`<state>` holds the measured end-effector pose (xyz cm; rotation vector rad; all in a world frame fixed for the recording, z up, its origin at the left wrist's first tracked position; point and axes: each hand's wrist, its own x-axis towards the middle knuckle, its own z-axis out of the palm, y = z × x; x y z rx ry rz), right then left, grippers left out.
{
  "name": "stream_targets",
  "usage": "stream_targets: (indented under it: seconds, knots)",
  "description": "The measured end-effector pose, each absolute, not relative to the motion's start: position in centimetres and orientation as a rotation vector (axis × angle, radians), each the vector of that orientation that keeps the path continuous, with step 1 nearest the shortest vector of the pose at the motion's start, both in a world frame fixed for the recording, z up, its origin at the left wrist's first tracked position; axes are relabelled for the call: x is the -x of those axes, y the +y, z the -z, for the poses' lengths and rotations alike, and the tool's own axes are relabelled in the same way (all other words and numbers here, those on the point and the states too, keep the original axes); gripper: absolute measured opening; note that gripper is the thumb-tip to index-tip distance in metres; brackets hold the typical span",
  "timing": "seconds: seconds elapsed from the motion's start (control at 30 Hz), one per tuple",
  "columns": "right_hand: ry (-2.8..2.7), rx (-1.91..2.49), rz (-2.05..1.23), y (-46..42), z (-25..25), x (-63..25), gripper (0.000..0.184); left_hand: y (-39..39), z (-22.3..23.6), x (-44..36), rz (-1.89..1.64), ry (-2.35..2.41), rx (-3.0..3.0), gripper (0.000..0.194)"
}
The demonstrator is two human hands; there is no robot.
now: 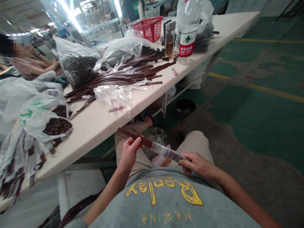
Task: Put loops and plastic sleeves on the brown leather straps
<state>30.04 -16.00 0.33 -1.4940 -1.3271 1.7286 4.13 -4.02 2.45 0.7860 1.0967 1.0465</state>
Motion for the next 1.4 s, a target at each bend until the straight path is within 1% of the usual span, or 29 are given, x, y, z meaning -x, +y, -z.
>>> stream_targets:
  seconds: [0.1, 0.2, 0.3, 0.43, 0.57, 0.73, 0.83, 0.9, 0.97, 1.07, 1.2, 1.27, 1.37, 1.4]
  knots:
    - [-1.454, 1.559, -1.614, -16.0, -0.5, -30.9, 0.029, -4.1, -2.2, -4.4, -1.022, 1.098, -0.766, 0.036]
    - [-1.62, 1.6, -1.434, -15.4, -1.2, -30.7, 0.024, -4.6, -1.9, -5.1, -0.977, 1.087, -0.794, 0.036]
    - [-1.675, 1.548, -1.373, -14.2, -2.3, -29.5, 0.021, -5.4, -1.5, -5.9, -0.905, 1.06, -0.846, 0.035]
    - [-1.7, 1.536, -1.407, -12.6, -3.4, -27.4, 0.024, -6.4, -1.1, -6.6, -0.843, 1.039, -0.883, 0.034]
    - [-1.707, 1.567, -1.449, -12.0, -3.3, -26.4, 0.029, -6.6, -0.7, -6.6, -0.808, 1.017, -0.882, 0.035]
    - [-1.64, 1.49, -1.549, -12.6, -2.4, -28.0, 0.045, -4.6, -1.0, -4.7, -0.868, 1.032, -0.865, 0.048]
    - [-1.577, 1.464, -1.619, -13.2, -2.3, -29.4, 0.048, -3.2, -1.5, -3.0, -0.981, 1.066, -0.88, 0.057]
    - [-1.537, 1.465, -1.659, -13.6, -2.3, -29.9, 0.049, -2.7, -1.9, -2.3, -1.009, 1.077, -0.974, 0.054]
    - [-1.516, 1.467, -1.691, -14.0, -2.3, -30.0, 0.049, -2.6, -2.3, -2.1, -0.946, 1.067, -1.104, 0.046]
    - [-1.534, 1.456, -1.711, -14.3, -2.1, -30.0, 0.049, -2.5, -2.9, -2.4, -0.808, 1.069, -1.217, 0.037]
    - [-1.584, 1.467, -1.671, -14.2, -2.2, -30.5, 0.046, -2.4, -3.8, -2.8, -0.709, 1.108, -1.324, 0.033]
    - [-1.647, 1.541, -1.531, -13.8, -2.3, -30.5, 0.04, -2.5, -4.1, -3.0, -0.67, 1.14, -1.385, 0.034]
    - [-1.699, 1.621, -1.242, -12.6, -2.5, -29.1, 0.022, -3.1, -4.2, -3.9, -0.648, 1.176, -1.385, 0.037]
    - [-1.683, 1.62, -1.166, -12.2, -2.5, -28.3, 0.023, -3.3, -4.0, -4.4, -0.643, 1.173, -1.367, 0.037]
